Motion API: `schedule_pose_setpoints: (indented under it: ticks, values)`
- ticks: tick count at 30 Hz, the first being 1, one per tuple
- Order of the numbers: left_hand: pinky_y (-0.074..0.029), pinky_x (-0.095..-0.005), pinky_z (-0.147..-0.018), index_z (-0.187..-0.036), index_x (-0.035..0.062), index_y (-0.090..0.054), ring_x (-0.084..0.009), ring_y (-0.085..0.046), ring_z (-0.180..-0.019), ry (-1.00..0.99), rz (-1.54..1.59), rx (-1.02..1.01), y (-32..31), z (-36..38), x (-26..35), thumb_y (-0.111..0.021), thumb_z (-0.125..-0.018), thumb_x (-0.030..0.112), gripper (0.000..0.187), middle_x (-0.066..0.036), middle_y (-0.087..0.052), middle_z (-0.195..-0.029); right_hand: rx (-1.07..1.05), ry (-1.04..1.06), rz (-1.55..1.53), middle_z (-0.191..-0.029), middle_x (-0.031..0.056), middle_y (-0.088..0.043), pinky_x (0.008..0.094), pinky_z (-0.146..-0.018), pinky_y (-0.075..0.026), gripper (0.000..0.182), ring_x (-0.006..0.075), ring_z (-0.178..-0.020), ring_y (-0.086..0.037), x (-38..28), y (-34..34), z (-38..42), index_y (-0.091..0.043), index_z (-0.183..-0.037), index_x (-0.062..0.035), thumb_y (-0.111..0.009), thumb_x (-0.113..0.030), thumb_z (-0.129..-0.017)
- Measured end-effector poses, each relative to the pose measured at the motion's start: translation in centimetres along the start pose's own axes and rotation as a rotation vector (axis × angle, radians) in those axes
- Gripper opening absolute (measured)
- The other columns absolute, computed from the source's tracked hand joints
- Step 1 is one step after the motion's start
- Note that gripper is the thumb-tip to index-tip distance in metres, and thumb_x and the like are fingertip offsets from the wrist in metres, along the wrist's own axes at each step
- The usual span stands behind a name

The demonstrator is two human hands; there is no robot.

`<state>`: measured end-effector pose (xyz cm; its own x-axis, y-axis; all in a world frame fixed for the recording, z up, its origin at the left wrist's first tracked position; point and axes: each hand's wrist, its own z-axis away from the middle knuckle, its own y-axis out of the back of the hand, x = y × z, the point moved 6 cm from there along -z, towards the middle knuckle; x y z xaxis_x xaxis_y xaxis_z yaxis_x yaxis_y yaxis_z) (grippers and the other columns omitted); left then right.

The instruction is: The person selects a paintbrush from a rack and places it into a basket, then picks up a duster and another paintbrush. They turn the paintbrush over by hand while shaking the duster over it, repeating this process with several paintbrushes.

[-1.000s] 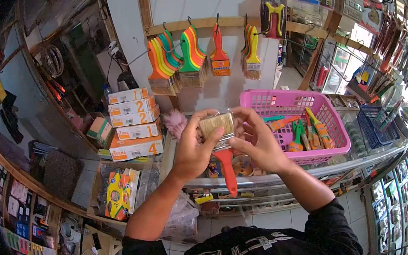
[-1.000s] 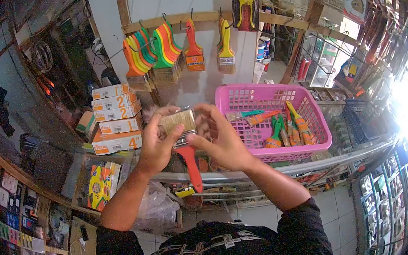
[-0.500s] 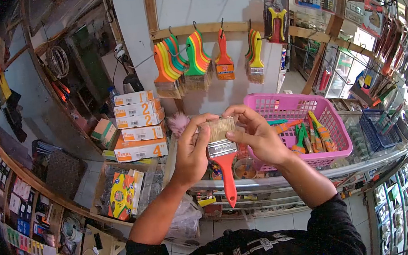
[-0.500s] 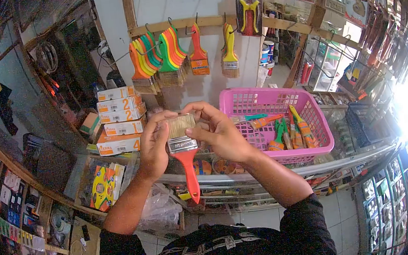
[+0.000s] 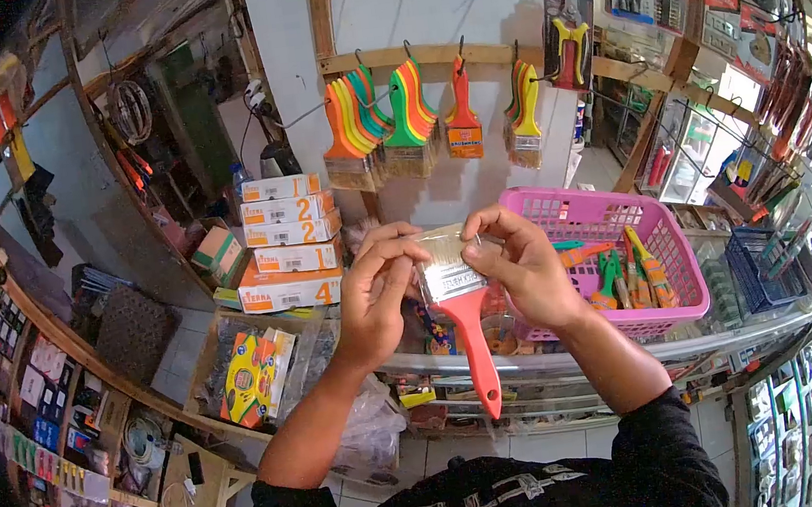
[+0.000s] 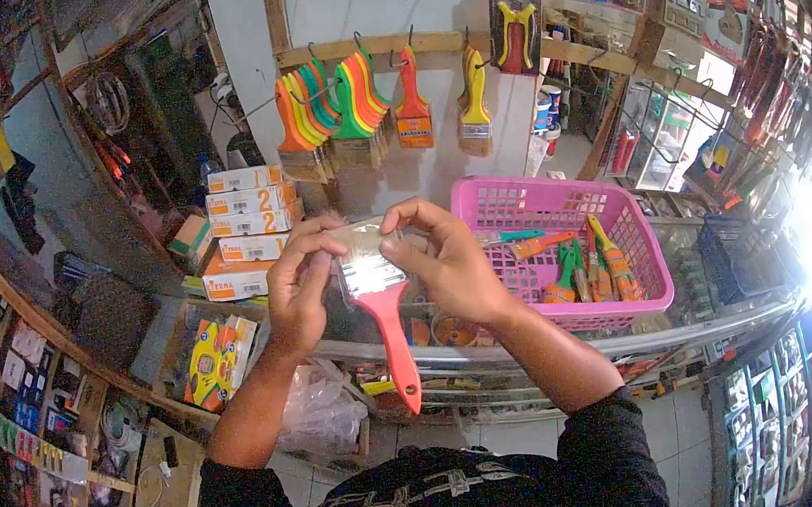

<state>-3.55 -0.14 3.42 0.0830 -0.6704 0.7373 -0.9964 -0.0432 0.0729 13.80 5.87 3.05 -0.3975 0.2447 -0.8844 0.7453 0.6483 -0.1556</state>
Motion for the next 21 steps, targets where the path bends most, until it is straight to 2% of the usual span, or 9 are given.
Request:
schedule_pose_setpoints:
  ticks: [2,5,8,13,15,16,17,18,21]
  values:
    - [-0.056,-0.0218,-0.079,-0.109,-0.0015,-0.066,-0.0104,-0.061,-0.103,0.023,0.038,-0.002,0.0,0.1,0.2,-0.05,-0.106,0.007,0.018,-0.011,-0.052,-0.13,-0.008,-0.006,0.0,-0.109,0.0015,-0.06,0.0227,-0.081,-0.049,0.02,0.0056,-0.096,-0.057,0.2,0.0,0.0,-0.056,-0.115,-0.0017,-0.067,-0.004,-0.099]
    - [-0.057,-0.024,-0.084,-0.109,-0.0029,-0.065,-0.0123,-0.062,-0.108,0.117,0.165,0.047,-0.1,0.6,0.9,-0.058,-0.103,0.007,0.014,-0.012,-0.053,-0.131,0.001,-0.02,0.051,-0.104,0.0009,-0.06,0.0229,-0.079,-0.049,0.018,0.0051,-0.094,-0.057,0.8,0.1,0.2,-0.057,-0.113,-0.0008,-0.068,-0.004,-0.099]
    - [-0.06,-0.0251,-0.085,-0.107,-0.0039,-0.064,-0.014,-0.063,-0.11,-0.036,-0.117,0.078,0.4,1.2,-0.7,-0.069,-0.096,0.004,0.014,-0.013,-0.054,-0.131,0.043,-0.078,0.129,-0.098,-0.0006,-0.06,0.0224,-0.075,-0.048,0.017,0.0045,-0.09,-0.056,1.5,-0.1,0.6,-0.057,-0.11,-0.0004,-0.069,-0.005,-0.098]
    - [-0.062,-0.0247,-0.081,-0.103,-0.0038,-0.064,-0.0143,-0.066,-0.105,0.054,-0.122,0.163,1.1,3.2,-2.5,-0.076,-0.087,-0.003,0.02,-0.014,-0.058,-0.13,0.101,-0.012,0.325,-0.078,-0.0046,-0.053,0.0206,-0.055,-0.039,0.018,0.0013,-0.066,-0.048,4.7,0.1,0.6,-0.054,-0.101,-0.0045,-0.071,-0.005,-0.097]
    - [-0.063,-0.0239,-0.078,-0.102,-0.0032,-0.064,-0.0142,-0.067,-0.103,0.04,-0.214,0.167,1.3,3.8,-1.9,-0.078,-0.086,-0.002,0.021,-0.014,-0.062,-0.127,0.107,-0.014,0.238,-0.079,-0.0045,-0.051,0.0207,-0.055,-0.039,0.022,0.0013,-0.067,-0.048,6.1,-0.5,0.5,-0.05,-0.099,-0.0059,-0.072,-0.006,-0.097]
    - [-0.059,-0.0273,-0.086,-0.101,-0.0028,-0.064,-0.0164,-0.066,-0.108,0.079,-0.234,0.171,1.3,4.1,-1.7,-0.078,-0.085,-0.003,0.021,-0.015,-0.063,-0.127,0.11,-0.017,0.195,-0.079,-0.0044,-0.05,0.0207,-0.056,-0.039,0.025,0.0013,-0.068,-0.047,6.5,-1.0,0.4,-0.048,-0.098,-0.0066,-0.073,-0.006,-0.096]
    - [-0.055,-0.0306,-0.094,-0.1,-0.0025,-0.064,-0.0185,-0.065,-0.113,0.118,-0.252,0.176,1.4,4.5,-1.5,-0.077,-0.084,-0.005,0.021,-0.016,-0.063,-0.128,0.117,-0.079,0.15,-0.093,0.0019,-0.061,0.0201,-0.064,-0.045,0.035,0.0036,-0.08,-0.053,6.9,-1.5,0.6,-0.044,-0.103,-0.0049,-0.077,-0.009,-0.093]
    - [-0.052,-0.0339,-0.103,-0.099,-0.0022,-0.063,-0.0206,-0.063,-0.117,0.158,-0.269,0.183,1.5,4.8,-1.3,-0.077,-0.084,-0.006,0.021,-0.017,-0.063,-0.129,0.132,-0.043,0.128,-0.094,0.0038,-0.063,0.0203,-0.062,-0.044,0.035,0.0039,-0.078,-0.054,7.0,-2.2,0.5,-0.042,-0.107,-0.0055,-0.075,-0.007,-0.095]
    - [-0.053,-0.0325,-0.098,-0.097,-0.0014,-0.062,-0.0202,-0.065,-0.115,0.001,-0.437,0.157,2.7,5.7,-1.6,-0.078,-0.084,-0.004,0.021,-0.018,-0.065,-0.127,0.135,0.013,0.113,-0.101,0.0124,-0.072,0.0204,-0.058,-0.044,0.041,0.0049,-0.075,-0.059,8.3,-4.0,0.2,-0.033,-0.121,-0.0062,-0.067,-0.002,-0.099]
